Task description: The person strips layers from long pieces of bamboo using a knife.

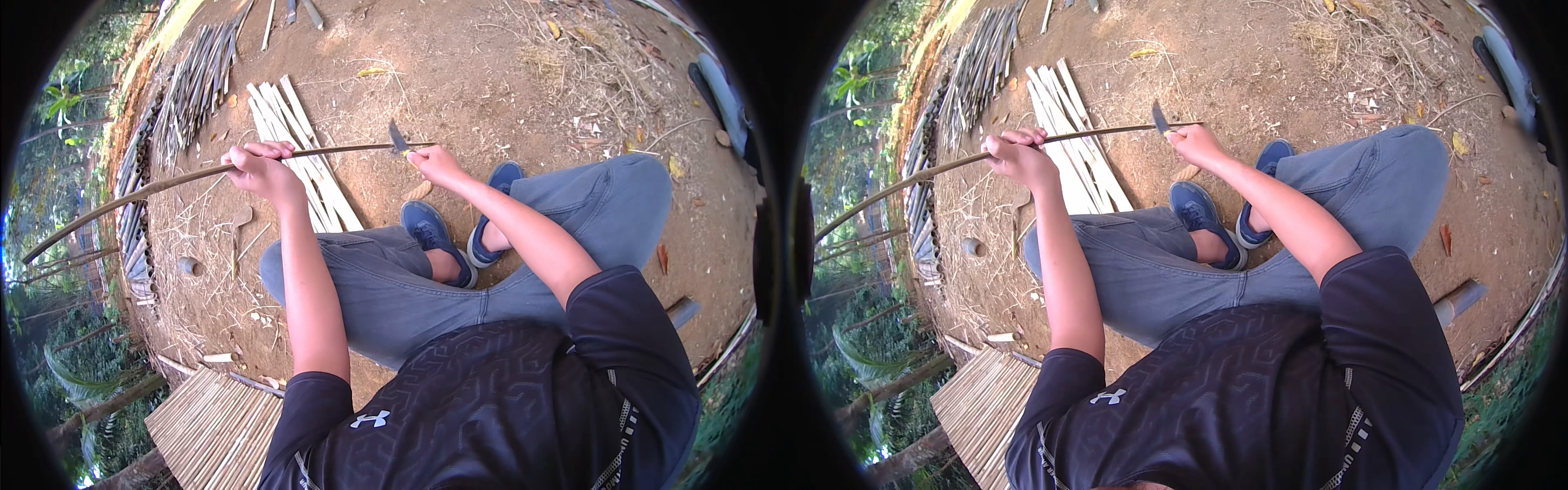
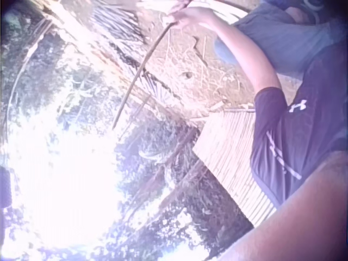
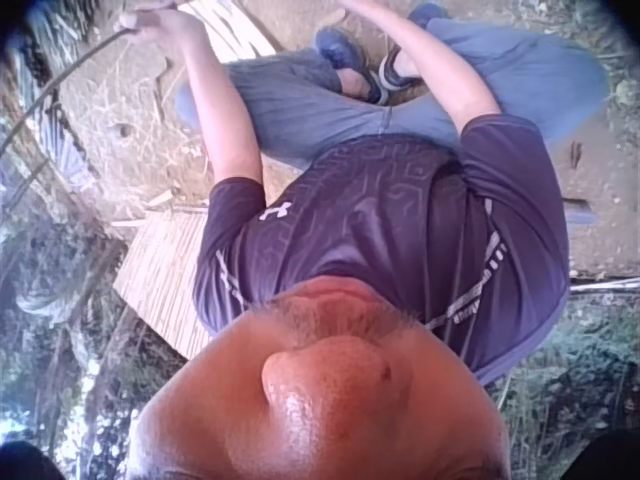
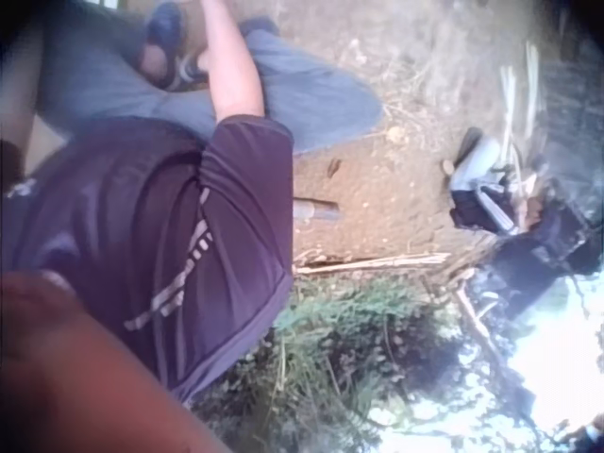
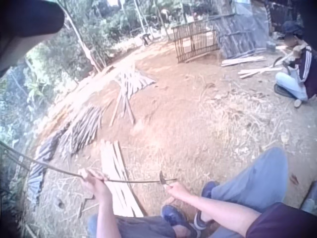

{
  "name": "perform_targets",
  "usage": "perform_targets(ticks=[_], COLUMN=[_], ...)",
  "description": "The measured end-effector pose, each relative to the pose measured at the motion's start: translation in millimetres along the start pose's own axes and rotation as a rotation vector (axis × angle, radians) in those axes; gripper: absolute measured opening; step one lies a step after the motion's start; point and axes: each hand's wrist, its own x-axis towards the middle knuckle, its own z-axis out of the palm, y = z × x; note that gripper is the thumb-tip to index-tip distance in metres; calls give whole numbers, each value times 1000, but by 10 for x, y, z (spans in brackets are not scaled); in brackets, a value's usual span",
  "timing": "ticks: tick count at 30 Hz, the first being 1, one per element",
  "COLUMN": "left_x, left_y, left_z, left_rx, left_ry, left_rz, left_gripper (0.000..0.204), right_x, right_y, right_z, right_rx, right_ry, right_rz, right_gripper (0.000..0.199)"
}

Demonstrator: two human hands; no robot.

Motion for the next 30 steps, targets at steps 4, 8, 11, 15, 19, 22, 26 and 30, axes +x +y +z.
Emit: perform_targets(ticks=[4,8,11,15,19,22,26,30], left_x=[36,88,110,16,31,29,44,162], left_y=[-41,9,20,62,-27,-37,80,41], left_z=[-151,-129,-41,-39,-89,0,-64,-344], left_rx=[1,52,10,-82,-116,-82,-205,-322], left_ry=[18,45,8,82,-72,-94,10,26], left_rz=[-22,-11,5,0,22,76,-16,-36], left_gripper=[28,34,31,22,18,23,37,53], right_x=[-112,-26,106,-132,-455,-498,-300,-418], right_y=[-12,-96,147,-172,-344,-182,261,-9], right_z=[83,-137,-618,-1087,-1230,-1173,-993,-813], right_rx=[41,96,91,15,-67,-155,-286,-283], right_ry=[-3,-9,48,-5,-16,83,225,130], right_rz=[-122,39,208,237,239,274,317,345], right_gripper=[38,35,32,30,33,33,31,40])
